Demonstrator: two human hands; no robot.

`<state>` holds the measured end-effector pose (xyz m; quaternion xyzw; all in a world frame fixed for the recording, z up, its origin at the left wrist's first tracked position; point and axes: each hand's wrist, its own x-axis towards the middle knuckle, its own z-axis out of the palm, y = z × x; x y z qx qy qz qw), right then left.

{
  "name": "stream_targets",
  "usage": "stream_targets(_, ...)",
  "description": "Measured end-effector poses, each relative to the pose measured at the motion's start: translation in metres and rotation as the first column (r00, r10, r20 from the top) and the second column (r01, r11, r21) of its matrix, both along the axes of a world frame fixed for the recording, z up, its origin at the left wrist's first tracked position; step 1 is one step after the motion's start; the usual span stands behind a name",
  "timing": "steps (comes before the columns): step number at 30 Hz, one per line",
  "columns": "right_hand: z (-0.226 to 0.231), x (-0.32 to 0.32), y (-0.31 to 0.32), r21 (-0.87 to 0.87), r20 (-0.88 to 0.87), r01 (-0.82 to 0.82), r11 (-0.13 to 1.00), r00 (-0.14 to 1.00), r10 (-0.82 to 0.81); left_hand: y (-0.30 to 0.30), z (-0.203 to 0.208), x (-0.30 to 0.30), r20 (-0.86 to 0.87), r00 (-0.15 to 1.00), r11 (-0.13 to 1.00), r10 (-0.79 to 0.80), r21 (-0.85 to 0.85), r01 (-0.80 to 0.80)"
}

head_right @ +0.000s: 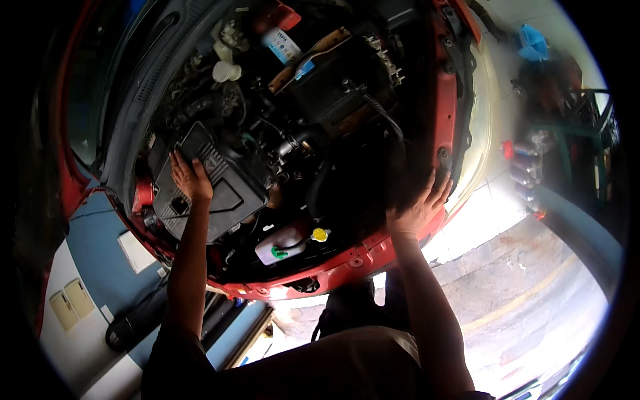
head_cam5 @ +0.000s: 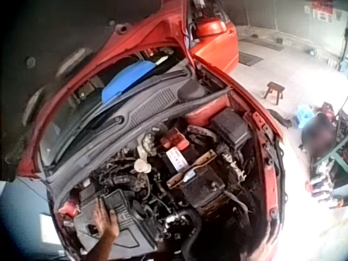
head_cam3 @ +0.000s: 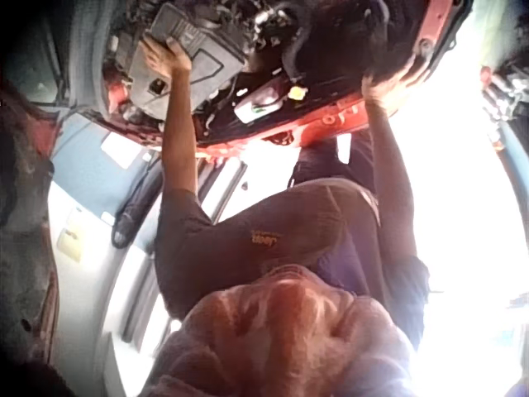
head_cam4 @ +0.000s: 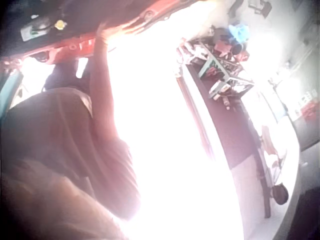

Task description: The person removes the engine cover from a red Suzuki, retrieves a new air filter, and installs it into the engine bay. They then reassemble the engine cover and secure it in place.

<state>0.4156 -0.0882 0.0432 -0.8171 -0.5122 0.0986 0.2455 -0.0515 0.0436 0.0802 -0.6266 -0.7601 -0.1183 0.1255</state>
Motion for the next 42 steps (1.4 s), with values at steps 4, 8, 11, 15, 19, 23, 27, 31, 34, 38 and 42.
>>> stream_targets(4, -0.007, -0.004, 0.003, 0.022, 0.048, 0.007, 1.000, 0.999, -0.008, -0.017, 0.005, -0.011, -0.062, 0.997, 0.999, 0.036, 0.015, -0.035)
stream_targets(8, -0.009, -0.008, 0.001, 0.083, 0.150, -0.035, 0.996, 0.988, 0.022, -0.019, 0.002, -0.014, -0.033, 0.997, 0.997, 0.071, 0.019, -0.070)
stream_targets(11, -0.027, -0.007, -0.004, 0.180, 0.142, -0.068, 0.981, 0.989, 0.042, -0.021, 0.001, -0.018, -0.060, 0.993, 0.992, 0.097, 0.082, -0.091)
stream_targets(15, -0.040, -0.002, -0.005, 0.229, 0.266, -0.087, 0.970, 0.964, 0.024, -0.021, 0.003, 0.007, -0.064, 0.987, 0.974, 0.149, 0.183, -0.136)
stream_targets(19, -0.057, 0.006, -0.007, 0.239, 0.333, -0.113, 0.964, 0.942, 0.028, -0.097, 0.023, 0.069, 0.322, 0.940, 0.956, -0.116, 0.291, 0.019)
stream_targets(23, -0.068, 0.014, -0.001, 0.191, 0.394, -0.062, 0.980, 0.919, -0.019, -0.242, 0.045, 0.069, 0.326, 0.894, 0.938, -0.308, 0.261, 0.228)
stream_targets(27, -0.073, 0.020, 0.001, -0.040, 0.524, 0.054, 0.998, 0.851, -0.025, -0.416, 0.017, -0.008, 0.637, 0.759, 0.968, 0.130, 0.084, -0.236)
stream_targets(31, -0.062, 0.012, 0.003, -0.151, 0.510, 0.082, 0.985, 0.860, 0.007, -0.647, -0.050, -0.104, 0.616, 0.459, 0.696, 0.641, -0.214, -0.685)
stream_targets(34, -0.052, 0.031, -0.001, -0.281, 0.422, -0.038, 0.959, 0.892, 0.159, -0.795, -0.067, -0.119, 0.287, 0.380, 0.473, 0.879, -0.436, -0.766)
stream_targets(38, -0.003, 0.096, -0.017, -0.047, -0.098, -0.195, 0.980, 0.977, 0.190, -0.933, -0.075, -0.081, -0.245, 0.260, -0.104, 0.934, -0.884, -0.456)
stream_targets(42, 0.026, 0.175, -0.135, -0.284, 0.241, -0.349, 0.893, 0.875, 0.419, -0.927, -0.064, -0.045, -0.221, 0.213, -0.064, 0.952, -0.821, -0.567)
